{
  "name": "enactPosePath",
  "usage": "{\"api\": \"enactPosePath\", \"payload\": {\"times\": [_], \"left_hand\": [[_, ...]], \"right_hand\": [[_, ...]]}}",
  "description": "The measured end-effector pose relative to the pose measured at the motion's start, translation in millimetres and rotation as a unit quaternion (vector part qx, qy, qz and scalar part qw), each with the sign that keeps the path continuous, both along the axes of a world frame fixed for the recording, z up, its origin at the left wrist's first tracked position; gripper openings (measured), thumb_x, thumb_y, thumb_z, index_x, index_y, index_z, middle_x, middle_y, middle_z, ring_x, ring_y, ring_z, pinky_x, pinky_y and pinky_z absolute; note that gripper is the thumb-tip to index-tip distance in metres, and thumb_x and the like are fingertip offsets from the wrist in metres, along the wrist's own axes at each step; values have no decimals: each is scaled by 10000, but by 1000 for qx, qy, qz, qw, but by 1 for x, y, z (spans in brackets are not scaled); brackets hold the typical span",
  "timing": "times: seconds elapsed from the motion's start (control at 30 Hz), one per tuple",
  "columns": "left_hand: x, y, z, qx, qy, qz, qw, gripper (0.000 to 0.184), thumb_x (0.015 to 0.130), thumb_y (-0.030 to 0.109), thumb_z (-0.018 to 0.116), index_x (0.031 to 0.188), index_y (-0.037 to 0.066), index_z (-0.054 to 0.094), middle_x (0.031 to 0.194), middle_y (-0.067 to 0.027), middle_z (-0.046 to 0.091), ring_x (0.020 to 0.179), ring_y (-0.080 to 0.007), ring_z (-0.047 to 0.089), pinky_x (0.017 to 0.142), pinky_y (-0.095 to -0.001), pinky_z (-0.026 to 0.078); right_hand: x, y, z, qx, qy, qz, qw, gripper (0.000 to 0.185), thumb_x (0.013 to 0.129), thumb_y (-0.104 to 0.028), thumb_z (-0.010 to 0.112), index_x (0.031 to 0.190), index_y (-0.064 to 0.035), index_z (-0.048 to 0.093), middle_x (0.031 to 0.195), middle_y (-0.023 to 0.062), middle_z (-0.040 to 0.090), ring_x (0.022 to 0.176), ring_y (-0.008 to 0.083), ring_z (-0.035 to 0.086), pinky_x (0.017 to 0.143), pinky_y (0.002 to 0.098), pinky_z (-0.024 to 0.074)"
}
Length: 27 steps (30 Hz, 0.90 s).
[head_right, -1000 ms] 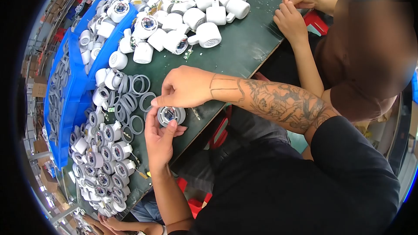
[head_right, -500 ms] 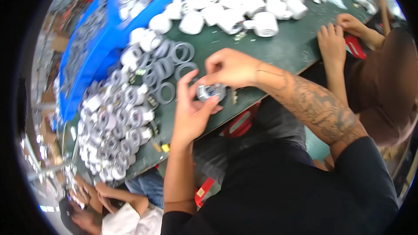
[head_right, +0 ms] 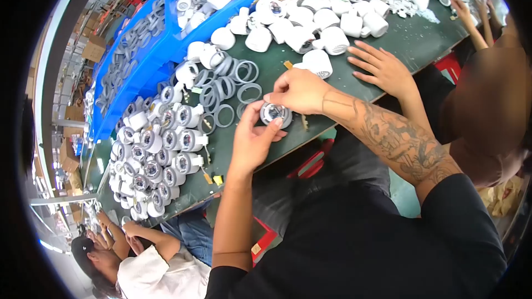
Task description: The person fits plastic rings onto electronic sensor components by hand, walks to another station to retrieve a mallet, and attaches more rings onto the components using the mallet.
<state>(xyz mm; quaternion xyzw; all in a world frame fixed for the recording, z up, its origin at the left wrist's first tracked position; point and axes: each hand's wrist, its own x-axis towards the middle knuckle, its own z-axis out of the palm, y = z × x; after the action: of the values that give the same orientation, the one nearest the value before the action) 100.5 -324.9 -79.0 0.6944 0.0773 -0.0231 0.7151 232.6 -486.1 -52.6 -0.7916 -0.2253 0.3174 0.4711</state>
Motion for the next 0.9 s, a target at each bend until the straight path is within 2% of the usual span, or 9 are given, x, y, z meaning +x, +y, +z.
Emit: {"api": "enactPosePath", "payload": {"times": [0.07, 0.27, 0.33, 0.5, 0.63, 0.73, 0.8, 0.87, 0.9], "left_hand": [[-3, -5, -5, 18, -9, 31, 999, 588, 964, 83, 795, 1462, -12, 496, 1224, -109, 680, 848, -123, 731, 721, -250, 603], [-27, -13, 20, 171, -43, 106, 979, 710, 850, -39, 851, 1474, -21, 512, 1208, -100, 703, 846, -114, 722, 712, -253, 595], [-41, 14, 28, 141, -91, 174, 970, 632, 808, 55, 915, 1352, -11, 601, 1183, -122, 709, 941, -156, 744, 694, -268, 610], [-36, 150, 79, 446, -68, 319, 834, 598, 882, 297, 861, 1369, 28, 642, 1091, -87, 691, 942, -159, 620, 813, -313, 509], [-8, 226, 86, 639, 23, 325, 697, 615, 938, 448, 765, 1440, 115, 640, 1153, -202, 713, 1047, -391, 659, 942, -492, 512], [2, 270, 74, 715, 65, 264, 644, 614, 926, 425, 767, 1440, 114, 637, 1248, -227, 707, 1159, -428, 654, 1020, -522, 498], [8, 264, 68, 772, -63, 243, 583, 599, 913, 411, 770, 1422, 120, 651, 1288, -228, 697, 1223, -437, 636, 1071, -537, 480], [25, 211, 69, 765, -71, 256, 587, 494, 918, 305, 783, 1347, 79, 689, 1297, -222, 695, 1236, -423, 631, 1077, -525, 478], [35, 191, 66, 698, -135, 222, 667, 434, 916, 235, 782, 1303, 54, 701, 1291, -214, 697, 1226, -405, 638, 1077, -505, 480]], "right_hand": [[0, 0, -6, 17, -139, 11, 990, 355, 992, -329, 766, 855, -1, 763, 644, 19, 626, 560, 88, 515, 519, 294, 415], [0, 5, 3, 19, -55, 42, 997, 353, 1030, -314, 723, 868, -1, 753, 649, 24, 616, 609, 62, 509, 559, 292, 429], [-2, 9, 0, 108, -141, -29, 984, 312, 984, -345, 726, 876, -55, 762, 755, 93, 717, 641, 233, 656, 619, 373, 513], [-16, 28, -13, 29, -386, 129, 913, 281, 888, -290, 767, 1145, -194, 708, 979, 56, 731, 863, 328, 748, 705, 484, 600], [-22, 59, -39, 16, -441, 150, 885, 229, 878, -253, 749, 1090, -180, 704, 879, 49, 683, 790, 301, 741, 632, 452, 589], [-26, 63, -41, 15, -522, 145, 840, 83, 788, -169, 692, 844, -119, 656, 806, 42, 652, 765, 273, 741, 638, 444, 584], [-31, 53, -37, 53, -492, 115, 861, 67, 818, -156, 689, 861, -116, 656, 804, 43, 655, 763, 292, 740, 645, 449, 581], [-35, 30, -25, 92, -443, 79, 888, 66, 845, -132, 694, 880, -100, 648, 816, 56, 648, 765, 294, 731, 645, 442, 571], [-36, 20, -17, 149, -391, 50, 907, 69, 873, -108, 699, 900, -83, 641, 828, 69, 641, 768, 296, 723, 646, 434, 560]]}}
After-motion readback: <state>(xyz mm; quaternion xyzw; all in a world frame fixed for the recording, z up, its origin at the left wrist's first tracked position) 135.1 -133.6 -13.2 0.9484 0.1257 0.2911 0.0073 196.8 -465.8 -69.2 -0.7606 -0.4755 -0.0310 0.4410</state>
